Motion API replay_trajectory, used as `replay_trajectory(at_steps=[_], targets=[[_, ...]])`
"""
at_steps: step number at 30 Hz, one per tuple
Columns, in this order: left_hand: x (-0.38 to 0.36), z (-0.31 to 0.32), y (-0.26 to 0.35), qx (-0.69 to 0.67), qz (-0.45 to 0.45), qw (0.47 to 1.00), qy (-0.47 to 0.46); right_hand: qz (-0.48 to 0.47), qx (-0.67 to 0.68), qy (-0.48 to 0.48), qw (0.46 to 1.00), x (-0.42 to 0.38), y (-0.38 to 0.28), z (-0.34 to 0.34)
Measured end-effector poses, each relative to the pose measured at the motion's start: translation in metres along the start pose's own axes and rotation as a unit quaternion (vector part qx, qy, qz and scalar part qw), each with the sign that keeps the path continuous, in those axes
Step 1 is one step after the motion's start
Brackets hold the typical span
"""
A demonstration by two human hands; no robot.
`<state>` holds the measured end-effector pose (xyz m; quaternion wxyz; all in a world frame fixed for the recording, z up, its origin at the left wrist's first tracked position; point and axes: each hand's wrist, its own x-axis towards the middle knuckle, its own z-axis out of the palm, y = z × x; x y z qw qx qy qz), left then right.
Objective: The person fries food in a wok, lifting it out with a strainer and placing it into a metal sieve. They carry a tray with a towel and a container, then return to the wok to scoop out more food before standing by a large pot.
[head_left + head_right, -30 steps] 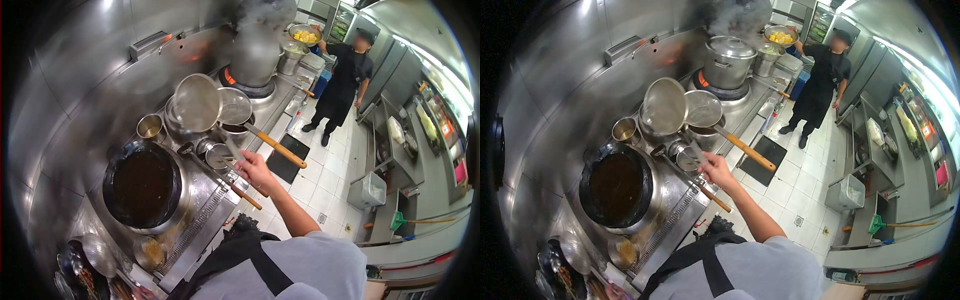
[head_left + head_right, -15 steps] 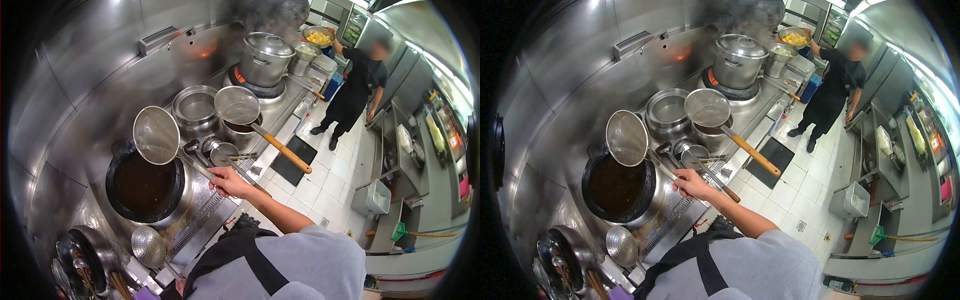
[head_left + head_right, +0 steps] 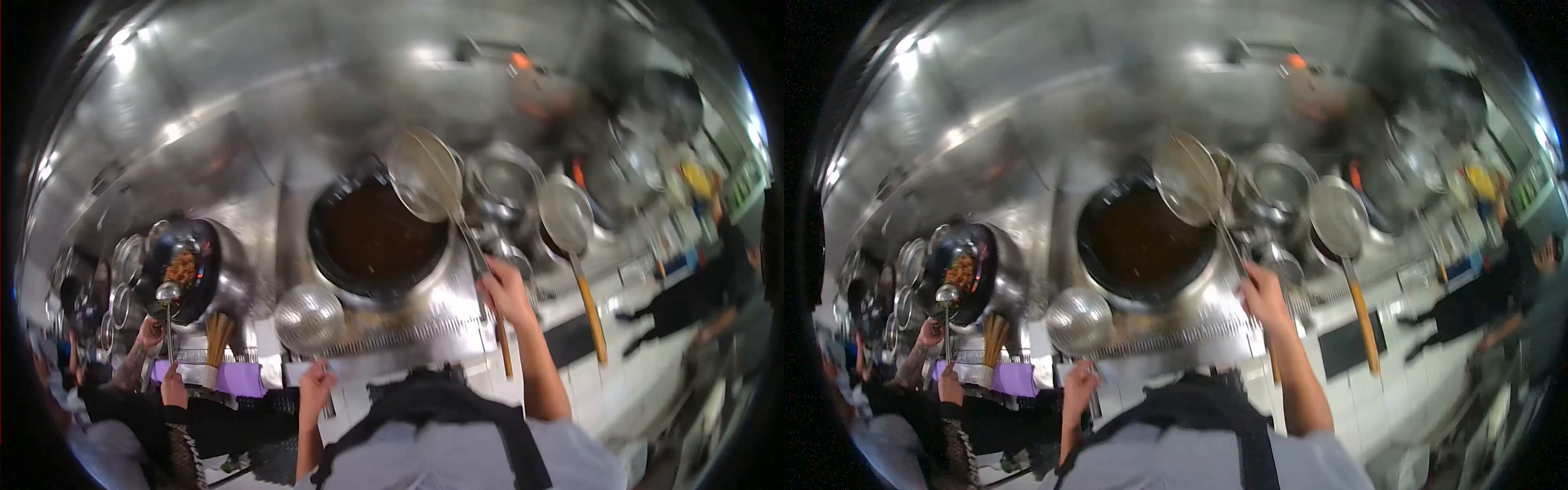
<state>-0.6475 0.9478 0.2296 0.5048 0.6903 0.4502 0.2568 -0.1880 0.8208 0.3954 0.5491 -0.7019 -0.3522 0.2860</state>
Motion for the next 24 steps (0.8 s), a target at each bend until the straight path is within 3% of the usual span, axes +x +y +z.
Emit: replay_trajectory(at_steps=[1,4,6,8,11,13,14,15,17,20,22,24], targets=[[0.004,0.006,0.01,-0.007,-0.006,0.999,-0.05,0.043,0.05,0.007,0.998,0.001,-0.01,0.007],[0.001,0.022,0.04,-0.041,-0.031,0.978,-0.203,-0.004,-0.028,0.0,1.0,0.024,0.011,0.016],[-0.007,0.033,0.005,-0.091,-0.04,0.957,-0.273,-0.104,-0.161,0.05,0.98,0.052,0.062,0.018],[-0.017,0.038,0.002,-0.053,-0.1,0.945,-0.306,-0.18,-0.25,0.09,0.947,0.053,0.039,0.027],[-0.04,0.041,-0.017,-0.017,-0.158,0.926,-0.342,-0.183,-0.358,0.085,0.912,0.069,0.065,0.029],[-0.058,0.04,-0.035,0.011,-0.16,0.907,-0.389,-0.014,-0.278,-0.002,0.961,0.053,0.026,0.034],[-0.07,0.031,-0.015,-0.01,-0.141,0.92,-0.364,0.07,-0.232,-0.047,0.969,0.047,0.012,0.039],[-0.087,0.018,0.022,-0.03,-0.12,0.933,-0.338,0.1,-0.18,-0.086,0.975,0.045,0.014,0.04],[-0.096,0.049,-0.111,-0.092,-0.226,0.883,-0.4,0.146,-0.093,-0.109,0.979,0.039,0.021,0.049],[-0.091,0.035,-0.054,0.025,-0.179,0.911,-0.371,0.19,-0.011,-0.214,0.958,0.038,0.021,0.064],[-0.094,0.039,-0.057,0.05,-0.159,0.922,-0.35,0.256,0.075,-0.263,0.927,0.044,0.028,0.077],[-0.1,0.044,-0.06,0.066,-0.144,0.929,-0.334,0.257,0.152,-0.255,0.92,0.048,0.025,0.097]])
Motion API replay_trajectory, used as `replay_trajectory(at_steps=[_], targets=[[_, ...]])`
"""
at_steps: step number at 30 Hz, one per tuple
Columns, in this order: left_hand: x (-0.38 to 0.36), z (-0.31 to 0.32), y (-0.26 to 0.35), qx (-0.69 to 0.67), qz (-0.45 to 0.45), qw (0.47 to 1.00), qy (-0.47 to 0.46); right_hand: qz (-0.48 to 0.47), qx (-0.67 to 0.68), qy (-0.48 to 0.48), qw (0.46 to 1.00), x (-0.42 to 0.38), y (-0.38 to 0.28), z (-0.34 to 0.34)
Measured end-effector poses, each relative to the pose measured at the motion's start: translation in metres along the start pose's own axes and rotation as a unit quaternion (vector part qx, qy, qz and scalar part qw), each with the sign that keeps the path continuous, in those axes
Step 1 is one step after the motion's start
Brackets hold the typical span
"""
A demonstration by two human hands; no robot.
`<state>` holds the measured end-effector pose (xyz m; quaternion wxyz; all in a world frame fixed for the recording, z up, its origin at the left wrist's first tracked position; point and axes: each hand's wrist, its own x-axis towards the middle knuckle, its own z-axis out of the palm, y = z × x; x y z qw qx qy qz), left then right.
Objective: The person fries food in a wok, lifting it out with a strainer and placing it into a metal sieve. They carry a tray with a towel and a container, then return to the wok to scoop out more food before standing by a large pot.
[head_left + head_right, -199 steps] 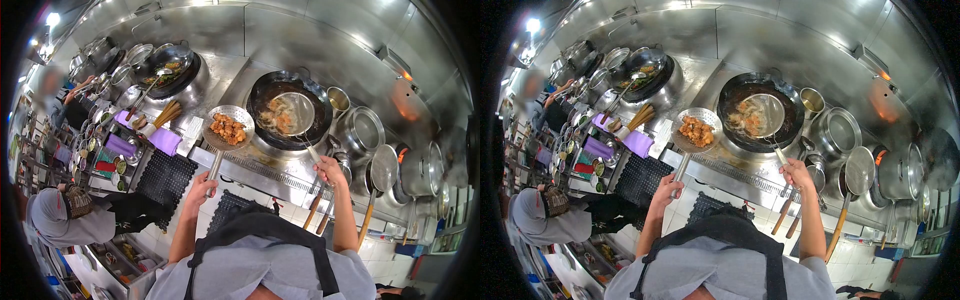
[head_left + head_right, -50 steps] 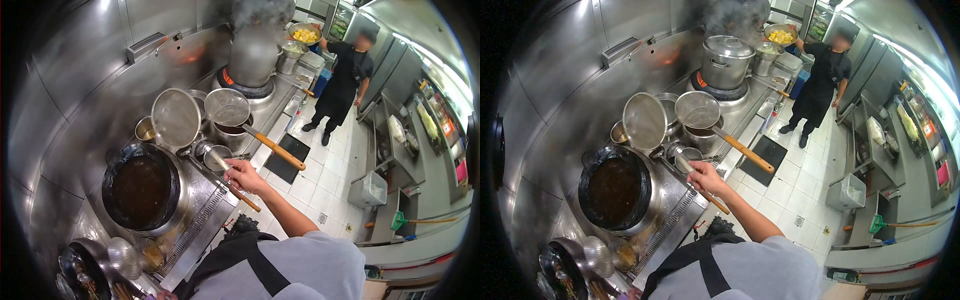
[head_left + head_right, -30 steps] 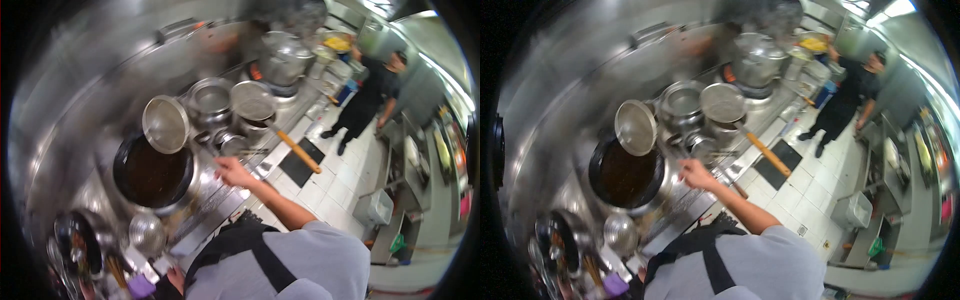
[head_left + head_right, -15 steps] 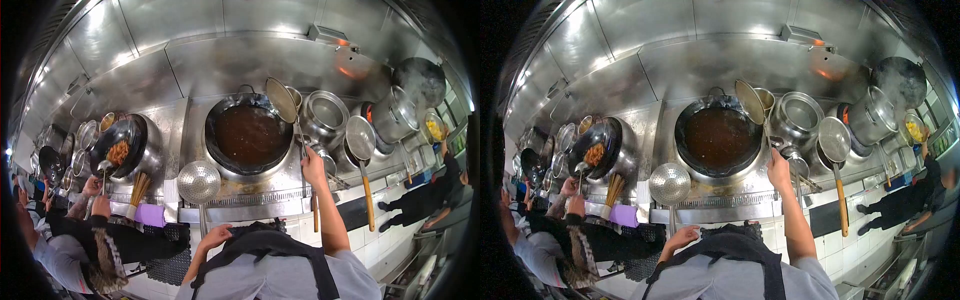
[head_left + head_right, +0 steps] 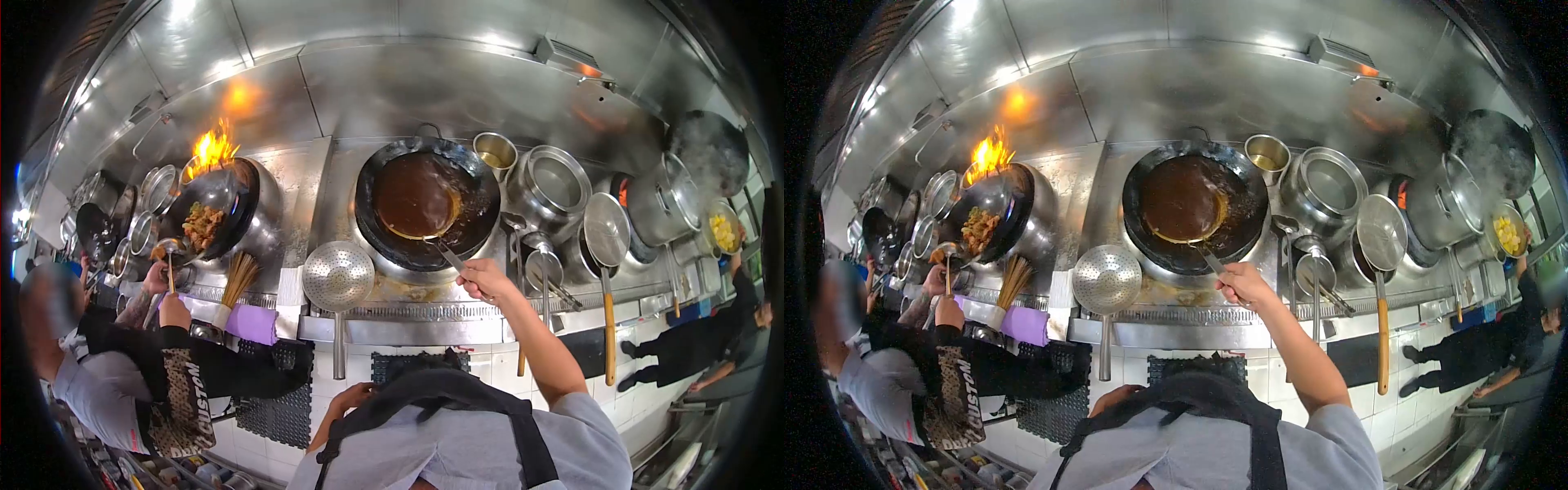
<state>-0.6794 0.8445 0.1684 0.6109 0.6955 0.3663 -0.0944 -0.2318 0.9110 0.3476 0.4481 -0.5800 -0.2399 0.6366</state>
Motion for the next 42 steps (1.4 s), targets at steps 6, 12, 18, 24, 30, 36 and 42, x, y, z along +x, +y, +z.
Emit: replay_trajectory(at_steps=[6,12,18,24,30,36,42], targets=[[-0.015,0.033,0.012,-0.044,-0.016,0.999,0.001,-0.048,0.097,-0.03,0.994,0.064,0.004,0.007],[-0.01,0.059,0.025,-0.066,-0.034,0.997,0.031,-0.107,0.109,-0.034,0.988,0.069,-0.008,-0.006],[0.008,0.039,0.05,-0.098,-0.034,0.985,0.141,-0.167,0.097,-0.042,0.98,0.04,-0.027,-0.061],[0.012,-0.075,0.117,-0.103,0.033,0.926,0.362,-0.259,-0.306,0.183,0.898,-0.01,-0.115,-0.138],[0.039,-0.158,0.193,-0.093,0.114,0.884,0.444,-0.201,-0.606,0.38,0.669,0.075,-0.085,-0.218],[0.09,-0.172,0.246,-0.106,0.158,0.89,0.413,-0.245,-0.506,0.439,0.701,-0.017,-0.063,-0.242],[0.137,-0.123,0.266,-0.119,0.163,0.933,0.299,-0.307,0.032,0.396,0.865,-0.14,0.04,-0.245]])
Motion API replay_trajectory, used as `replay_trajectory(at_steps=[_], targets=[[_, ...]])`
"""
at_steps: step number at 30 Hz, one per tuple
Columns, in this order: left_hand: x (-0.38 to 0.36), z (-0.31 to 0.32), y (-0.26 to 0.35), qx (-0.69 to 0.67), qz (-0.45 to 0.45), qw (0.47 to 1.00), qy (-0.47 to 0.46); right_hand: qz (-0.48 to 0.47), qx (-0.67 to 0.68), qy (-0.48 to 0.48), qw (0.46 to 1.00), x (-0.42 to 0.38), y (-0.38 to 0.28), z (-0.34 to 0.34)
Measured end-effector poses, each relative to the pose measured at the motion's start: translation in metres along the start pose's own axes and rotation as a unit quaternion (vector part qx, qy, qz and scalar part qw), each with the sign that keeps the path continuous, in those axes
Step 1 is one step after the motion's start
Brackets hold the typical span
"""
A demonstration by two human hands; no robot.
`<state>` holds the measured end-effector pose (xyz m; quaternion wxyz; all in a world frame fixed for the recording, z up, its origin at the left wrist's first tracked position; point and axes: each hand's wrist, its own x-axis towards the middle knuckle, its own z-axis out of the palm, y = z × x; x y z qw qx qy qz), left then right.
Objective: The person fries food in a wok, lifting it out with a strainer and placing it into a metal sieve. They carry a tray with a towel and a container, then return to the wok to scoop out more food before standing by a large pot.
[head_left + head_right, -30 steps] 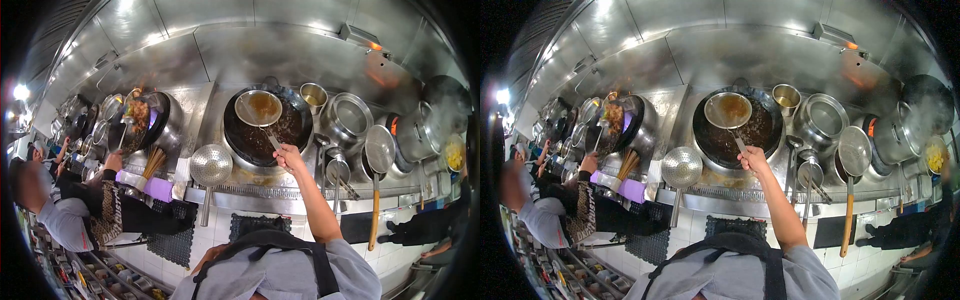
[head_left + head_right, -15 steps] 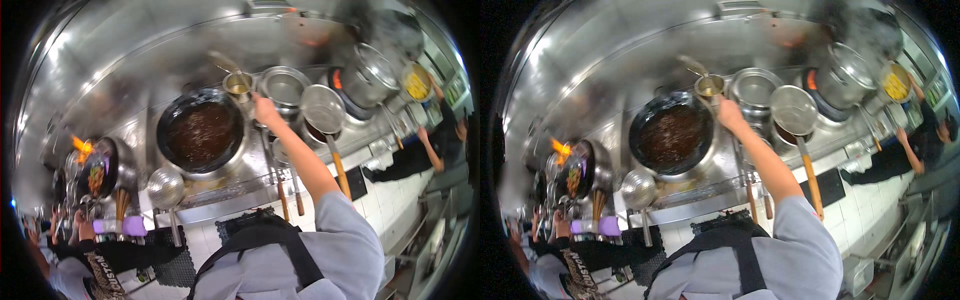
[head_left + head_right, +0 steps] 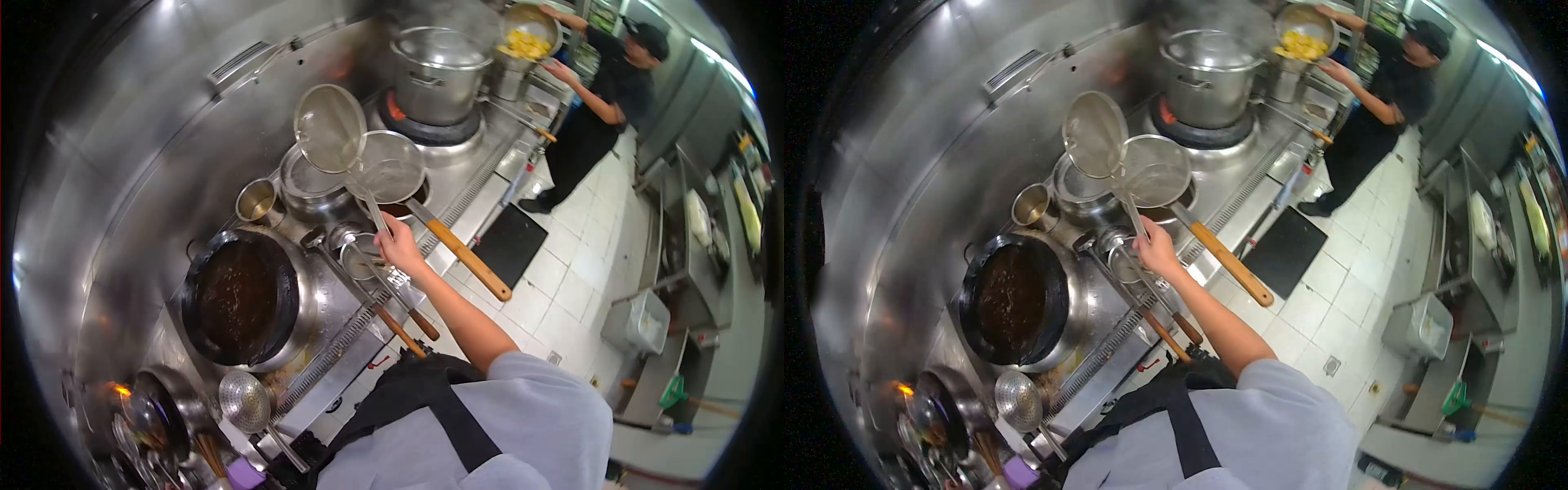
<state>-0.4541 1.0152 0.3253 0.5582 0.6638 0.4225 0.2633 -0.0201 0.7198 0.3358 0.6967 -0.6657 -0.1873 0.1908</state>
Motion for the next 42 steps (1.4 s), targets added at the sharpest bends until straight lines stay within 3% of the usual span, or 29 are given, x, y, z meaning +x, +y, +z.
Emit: replay_trajectory(at_steps=[4,8,11,12,16,20,24,28,30,32,34,37,42], targets=[[-0.003,0.06,-0.026,-0.008,-0.04,0.99,-0.138,0.095,0.162,0.109,0.976,-0.036,0.04,-0.027],[-0.019,0.115,-0.063,0.02,-0.099,0.948,-0.301,0.122,0.16,0.037,0.979,-0.037,0.08,-0.06],[-0.043,0.142,-0.088,0.056,-0.14,0.909,-0.388,0.18,0.201,0.054,0.961,-0.052,0.082,-0.06],[-0.051,0.148,-0.096,0.07,-0.15,0.895,-0.414,0.189,0.228,-0.001,0.955,-0.059,0.08,-0.065],[-0.079,0.178,-0.12,0.122,-0.174,0.833,-0.511,0.234,0.367,-0.029,0.9,-0.128,0.083,-0.082],[-0.104,0.215,-0.133,0.161,-0.167,0.767,-0.597,0.253,0.137,-0.046,0.957,-0.231,0.129,-0.121],[-0.134,0.282,-0.136,0.174,-0.125,0.709,-0.672,0.342,-0.099,-0.048,0.933,-0.329,0.171,-0.178],[-0.179,0.39,-0.122,0.15,-0.117,0.668,-0.72,0.366,-0.038,-0.006,0.93,-0.37,0.141,-0.229],[-0.211,0.444,-0.105,0.119,-0.168,0.666,-0.717,0.317,-0.109,-0.027,0.942,-0.371,0.134,-0.264],[-0.251,0.503,-0.079,0.102,-0.172,0.678,-0.707,0.209,-0.291,-0.044,0.933,-0.367,0.123,-0.301],[-0.291,0.549,-0.051,0.107,-0.13,0.707,-0.687,0.162,-0.309,-0.023,0.937,-0.369,0.119,-0.344],[-0.332,0.603,-0.034,0.121,-0.068,0.69,-0.711,0.142,-0.316,0.019,0.938,-0.378,0.118,-0.401],[-0.381,0.655,0.004,0.09,-0.12,0.683,-0.714,0.206,-0.196,0.051,0.957,-0.4,0.078,-0.468]])
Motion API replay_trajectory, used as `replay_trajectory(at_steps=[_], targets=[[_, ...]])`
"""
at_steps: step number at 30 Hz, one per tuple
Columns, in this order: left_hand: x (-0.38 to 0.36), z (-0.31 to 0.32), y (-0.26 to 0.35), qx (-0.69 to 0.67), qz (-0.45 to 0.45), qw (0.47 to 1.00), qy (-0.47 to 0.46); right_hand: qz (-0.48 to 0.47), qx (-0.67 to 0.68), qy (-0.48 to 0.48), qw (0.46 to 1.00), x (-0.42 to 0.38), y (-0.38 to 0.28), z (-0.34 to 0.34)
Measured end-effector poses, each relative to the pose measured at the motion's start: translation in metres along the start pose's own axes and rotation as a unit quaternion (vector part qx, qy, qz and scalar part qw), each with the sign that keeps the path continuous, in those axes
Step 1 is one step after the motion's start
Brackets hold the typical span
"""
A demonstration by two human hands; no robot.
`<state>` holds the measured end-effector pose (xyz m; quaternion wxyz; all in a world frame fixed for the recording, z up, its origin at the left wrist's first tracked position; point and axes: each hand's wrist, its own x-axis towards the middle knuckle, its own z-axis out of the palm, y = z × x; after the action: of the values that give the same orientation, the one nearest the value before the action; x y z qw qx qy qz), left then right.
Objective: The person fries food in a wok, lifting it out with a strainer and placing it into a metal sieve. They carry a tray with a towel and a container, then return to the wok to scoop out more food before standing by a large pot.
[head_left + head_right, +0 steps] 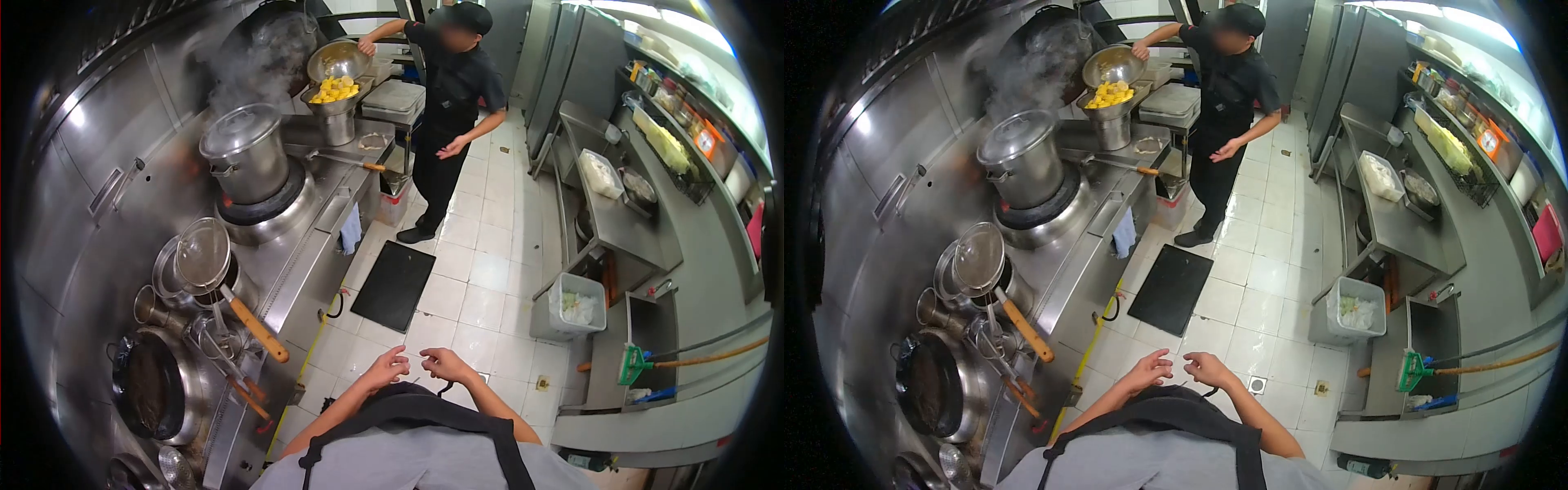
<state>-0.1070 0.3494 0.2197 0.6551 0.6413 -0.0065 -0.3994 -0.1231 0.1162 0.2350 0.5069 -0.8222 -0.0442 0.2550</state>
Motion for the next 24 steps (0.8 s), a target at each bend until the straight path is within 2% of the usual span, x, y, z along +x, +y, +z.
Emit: replay_trajectory(at_steps=[3,5,6,8,10,13,17,20,24], targets=[[0.016,0.017,0.028,0.004,-0.003,1.0,-0.009,-0.001,0.164,-0.013,0.986,-0.007,-0.006,-0.022],[0.034,0.025,0.034,0.045,0.04,0.998,-0.005,-0.029,0.287,-0.025,0.957,-0.003,-0.022,-0.031],[0.044,0.028,0.036,0.065,0.061,0.996,-0.003,-0.031,0.303,-0.045,0.951,0.001,-0.026,-0.036],[0.076,0.028,0.023,0.088,0.149,0.985,0.015,-0.031,0.333,-0.091,0.938,0.011,-0.034,-0.045],[0.097,0.028,0.021,0.07,0.253,0.964,0.034,-0.025,0.323,-0.058,0.944,0.023,-0.036,-0.049],[0.094,0.031,0.067,0.158,0.218,0.962,0.038,-0.022,0.298,-0.048,0.953,0.047,-0.028,-0.064],[0.132,0.016,0.079,0.239,0.229,0.941,0.065,-0.008,0.309,-0.067,0.949,0.085,-0.016,-0.088],[0.163,0.011,0.105,0.217,0.215,0.95,0.066,0.03,0.3,-0.073,0.951,0.114,-0.019,-0.119],[0.209,-0.008,0.129,0.247,0.227,0.939,0.072,0.075,0.353,-0.091,0.928,0.155,-0.029,-0.155]])
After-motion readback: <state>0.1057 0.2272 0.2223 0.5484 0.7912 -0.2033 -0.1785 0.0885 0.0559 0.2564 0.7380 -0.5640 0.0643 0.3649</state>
